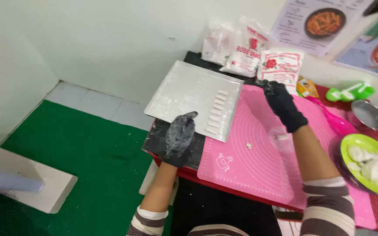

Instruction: Roll dough into a cylinder, cut it into small rectangular pieces using a knife, and arrange them on a tray.

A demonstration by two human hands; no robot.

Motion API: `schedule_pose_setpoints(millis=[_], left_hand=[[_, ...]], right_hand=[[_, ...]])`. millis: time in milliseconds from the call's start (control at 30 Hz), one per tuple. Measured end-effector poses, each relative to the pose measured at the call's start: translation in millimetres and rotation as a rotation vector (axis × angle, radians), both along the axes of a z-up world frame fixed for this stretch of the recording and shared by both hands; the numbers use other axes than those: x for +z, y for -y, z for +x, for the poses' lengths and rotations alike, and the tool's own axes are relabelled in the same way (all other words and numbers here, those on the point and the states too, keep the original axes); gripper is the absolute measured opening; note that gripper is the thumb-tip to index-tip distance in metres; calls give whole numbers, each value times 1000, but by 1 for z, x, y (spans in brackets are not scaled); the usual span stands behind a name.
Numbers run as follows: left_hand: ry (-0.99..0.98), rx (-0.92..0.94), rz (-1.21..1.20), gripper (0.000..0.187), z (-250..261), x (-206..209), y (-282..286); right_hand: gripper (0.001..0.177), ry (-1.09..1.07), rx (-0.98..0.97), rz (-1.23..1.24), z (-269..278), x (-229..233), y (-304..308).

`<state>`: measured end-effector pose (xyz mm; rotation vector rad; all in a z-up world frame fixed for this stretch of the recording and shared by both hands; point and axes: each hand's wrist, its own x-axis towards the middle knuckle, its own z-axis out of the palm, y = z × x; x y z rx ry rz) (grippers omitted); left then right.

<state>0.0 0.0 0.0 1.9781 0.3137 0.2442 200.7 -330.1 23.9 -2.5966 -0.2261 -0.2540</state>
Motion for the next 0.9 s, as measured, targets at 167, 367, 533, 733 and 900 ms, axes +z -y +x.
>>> schedule_pose_setpoints(millis=[167,367,533,733,900], left_hand=[[64,24,32,30,2,-6,3],[-61,33,47,31,-6,16,6],[-104,78,45,30,-5,11,8],[-74,110,21,30,-11,16,12],[-8,77,6,31,-6,0,7]], right_hand=[[38,-115,-126,-168,-41,14,86],[30,49,29,-90,-141,14,121],[34,-9,17,-63,-130,-69,165],[53,192,126,-440,-149,-88,153],[65,-149,-113,31,-177,5,88]])
